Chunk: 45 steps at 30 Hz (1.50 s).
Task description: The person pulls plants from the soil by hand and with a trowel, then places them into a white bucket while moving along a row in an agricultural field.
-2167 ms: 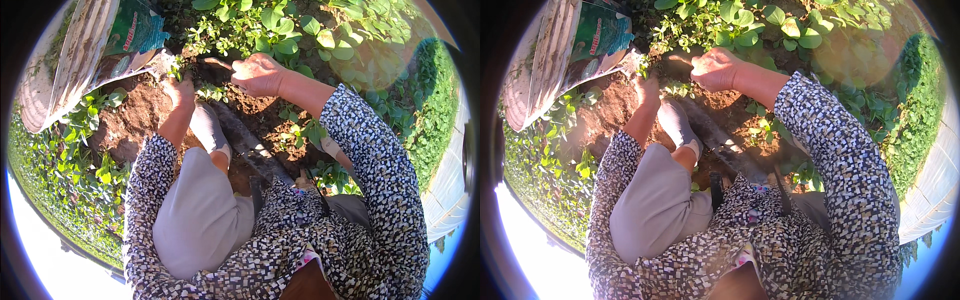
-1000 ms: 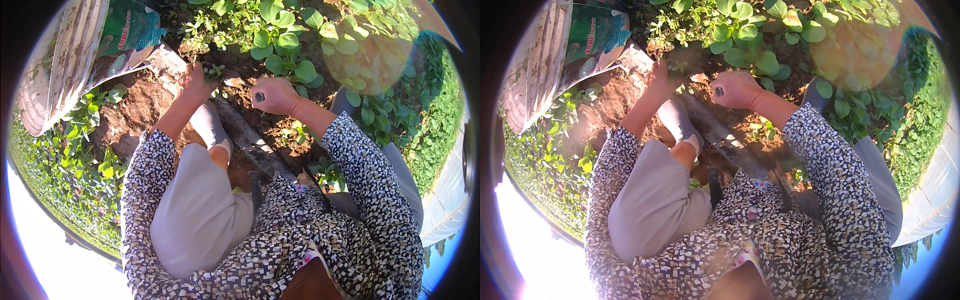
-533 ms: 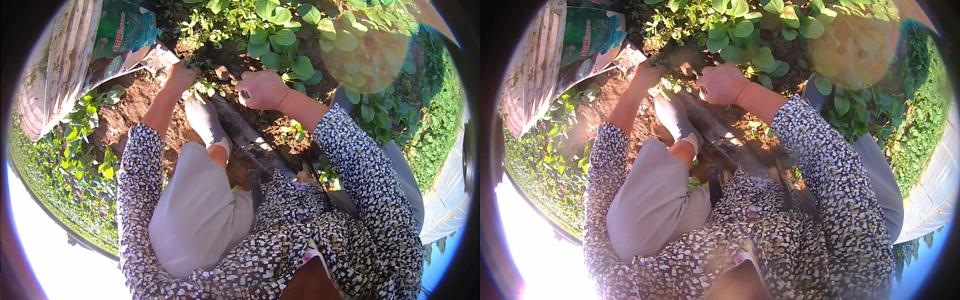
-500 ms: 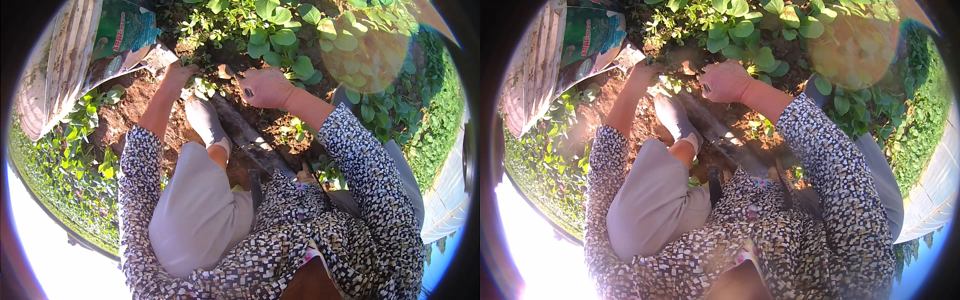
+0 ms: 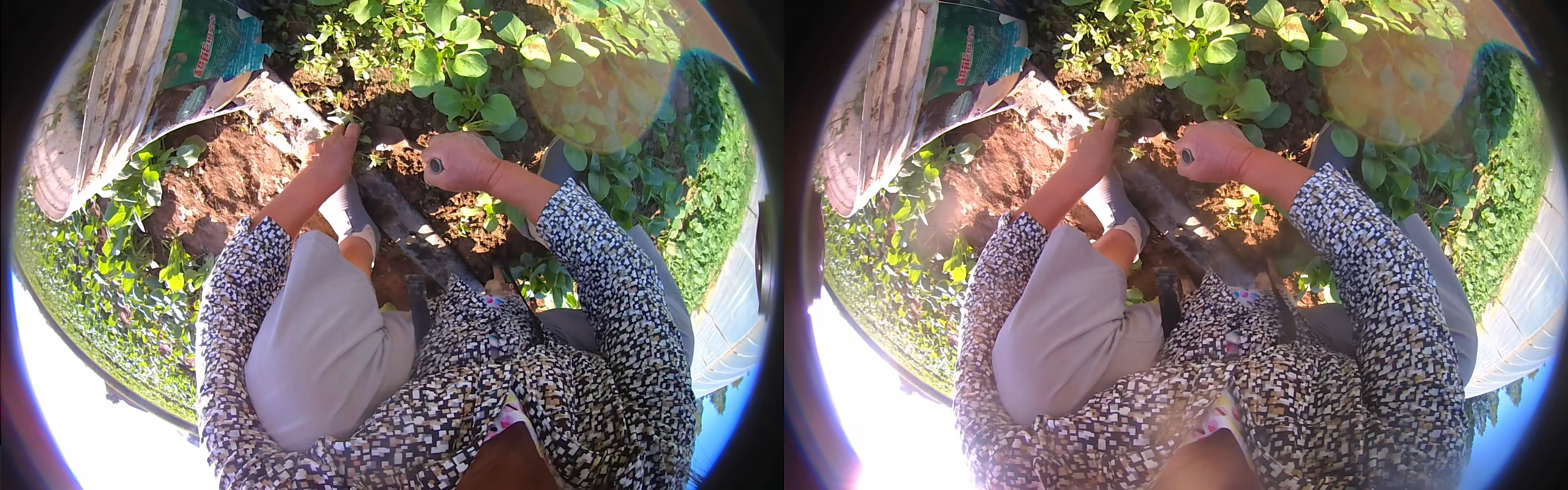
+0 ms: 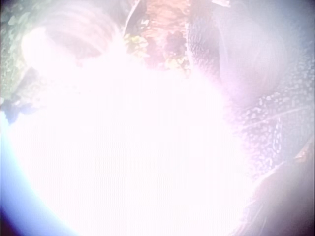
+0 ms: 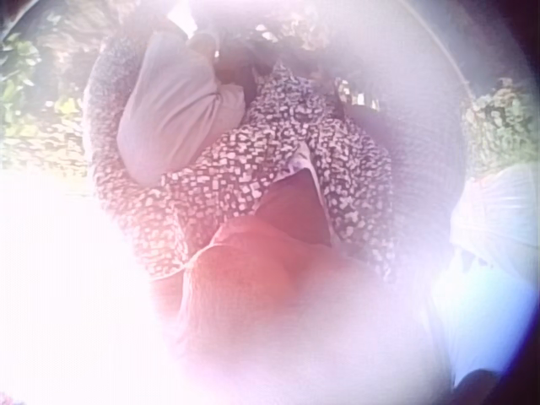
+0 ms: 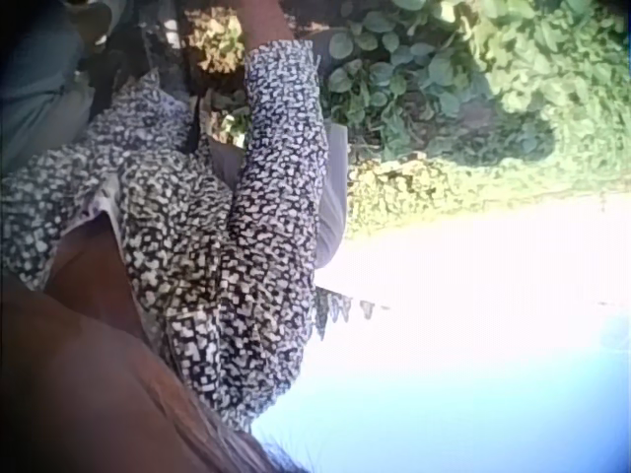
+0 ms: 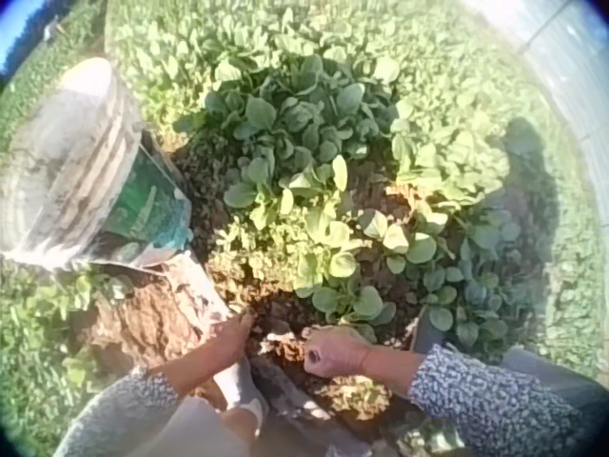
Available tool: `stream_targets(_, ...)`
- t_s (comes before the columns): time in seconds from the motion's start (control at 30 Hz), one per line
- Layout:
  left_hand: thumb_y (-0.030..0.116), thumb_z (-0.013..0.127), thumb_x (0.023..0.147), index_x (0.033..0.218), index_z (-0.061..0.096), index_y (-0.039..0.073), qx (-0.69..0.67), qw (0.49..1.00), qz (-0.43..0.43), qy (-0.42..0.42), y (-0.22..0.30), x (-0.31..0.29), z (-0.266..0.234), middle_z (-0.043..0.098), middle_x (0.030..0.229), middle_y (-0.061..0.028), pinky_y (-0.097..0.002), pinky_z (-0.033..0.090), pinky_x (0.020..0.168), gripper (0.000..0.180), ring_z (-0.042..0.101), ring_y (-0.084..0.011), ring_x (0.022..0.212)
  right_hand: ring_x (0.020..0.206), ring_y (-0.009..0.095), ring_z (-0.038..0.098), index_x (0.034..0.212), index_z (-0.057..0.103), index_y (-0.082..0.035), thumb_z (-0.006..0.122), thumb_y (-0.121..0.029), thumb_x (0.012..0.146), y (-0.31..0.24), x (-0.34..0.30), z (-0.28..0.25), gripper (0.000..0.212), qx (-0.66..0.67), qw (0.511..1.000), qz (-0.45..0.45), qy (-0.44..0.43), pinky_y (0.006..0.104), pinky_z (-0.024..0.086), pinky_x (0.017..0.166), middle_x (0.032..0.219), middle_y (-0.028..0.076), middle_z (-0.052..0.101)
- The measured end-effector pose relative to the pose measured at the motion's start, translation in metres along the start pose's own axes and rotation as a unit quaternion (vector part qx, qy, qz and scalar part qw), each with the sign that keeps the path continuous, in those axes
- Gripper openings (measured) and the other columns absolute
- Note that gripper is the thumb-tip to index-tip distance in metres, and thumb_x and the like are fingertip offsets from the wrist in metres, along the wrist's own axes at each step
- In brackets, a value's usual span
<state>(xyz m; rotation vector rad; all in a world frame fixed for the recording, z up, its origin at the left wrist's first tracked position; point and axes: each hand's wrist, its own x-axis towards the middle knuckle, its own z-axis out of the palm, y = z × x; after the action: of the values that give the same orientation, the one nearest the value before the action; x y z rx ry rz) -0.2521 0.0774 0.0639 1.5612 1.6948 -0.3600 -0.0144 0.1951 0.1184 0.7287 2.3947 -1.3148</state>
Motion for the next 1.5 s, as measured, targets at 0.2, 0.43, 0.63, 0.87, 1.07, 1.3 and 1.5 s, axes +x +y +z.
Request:
stream_targets(0.2, 0.011, 0.058, 0.087, 0.122, 0.048, 0.009, 0.046, 0.999, 0.006, -0.015, -0.006, 0.009, -0.009, 0.06, 0.115, -0.0189, -0.0482, 0.051, 0.08, 0.036, 0.064, -0.0392, 0.1, 0.072, 0.032, 0.062, 0.064, 0.063, -0.013, 0.063, -0.029, 0.073, 0.002, -0.007, 0.035, 0.018, 0.021, 0.998, 0.044, 0.026, 0.044, 0.05, 0.066, 0.071, 0.008, 0.062)
stream_targets(0.43, 0.017, 0.055, 0.094, 0.121, 0.051, 0.0, -0.5, 0.839, -0.152, 0.149, -0.045, 0.011, -0.033, 0.067, 0.086, -0.014, -0.0375, 0.05, 0.066, 0.032, 0.063, -0.0219, 0.075, 0.07, 0.033, 0.061, 0.066, 0.059, -0.012, 0.061, -0.026, 0.074, 0.017, -0.033, -0.014, 0.016, -0.036, 0.999, 0.002, 0.005, 0.0444, 0.047, 0.061, 0.075, 0.007, 0.06)
stream_targets(0.63, 0.024, 0.057, 0.095, 0.135, 0.052, 0.004, -0.292, 0.933, -0.141, 0.153, -0.062, 0.002, -0.062, 0.068, 0.089, -0.0119, -0.0328, 0.049, 0.065, 0.045, 0.061, -0.0177, 0.071, 0.068, 0.032, 0.059, 0.063, 0.055, -0.011, 0.064, -0.022, 0.071, 0.022, -0.038, -0.028, 0.016, 0.0, 0.999, -0.03, 0.025, 0.0444, 0.045, 0.058, 0.071, 0.007, 0.057)
stream_targets(0.87, 0.02, 0.064, 0.087, 0.116, 0.057, 0.008, 0.044, 0.998, -0.008, -0.036, 0.009, -0.012, -0.027, 0.062, 0.111, -0.0117, -0.0453, 0.052, 0.081, 0.032, 0.064, -0.0361, 0.097, 0.07, 0.033, 0.06, 0.064, 0.056, -0.01, 0.062, -0.023, 0.072, 0.02, -0.034, -0.025, 0.016, 0.001, 1.0, -0.03, -0.007, 0.045, 0.046, 0.06, 0.072, 0.008, 0.058)
stream_targets(1.07, 0.012, 0.06, 0.085, 0.113, 0.058, 0.008, -0.05, 0.999, 0.02, 0.006, 0.0, -0.013, -0.022, 0.063, 0.108, -0.013, -0.0464, 0.049, 0.084, 0.029, 0.064, -0.0356, 0.098, 0.077, 0.033, 0.062, 0.068, 0.062, -0.01, 0.063, -0.027, 0.073, -0.005, -0.013, -0.013, 0.017, 0.021, 1.0, 0.002, -0.018, 0.0448, 0.05, 0.069, 0.078, 0.009, 0.062)
stream_targets(1.3, 0.006, 0.059, 0.083, 0.126, 0.059, 0.012, -0.193, 0.98, -0.049, -0.016, 0.012, -0.016, -0.023, 0.066, 0.108, -0.0183, -0.043, 0.05, 0.086, 0.043, 0.064, -0.0372, 0.102, 0.072, 0.036, 0.061, 0.068, 0.061, -0.008, 0.061, -0.028, 0.073, 0.006, -0.019, -0.064, 0.021, -0.077, 0.991, 0.004, -0.106, 0.0485, 0.048, 0.065, 0.073, 0.012, 0.064)
stream_targets(1.5, 0.016, 0.064, 0.088, 0.128, 0.059, 0.014, -0.258, 0.96, -0.108, 0.015, -0.007, 0.0, -0.007, 0.07, 0.098, -0.0143, -0.0371, 0.052, 0.079, 0.041, 0.067, -0.0256, 0.092, 0.073, 0.035, 0.062, 0.067, 0.062, -0.009, 0.062, -0.026, 0.073, -0.01, -0.01, -0.008, 0.018, 0.01, 1.0, 0.0, 0.007, 0.0459, 0.049, 0.065, 0.073, 0.011, 0.063)
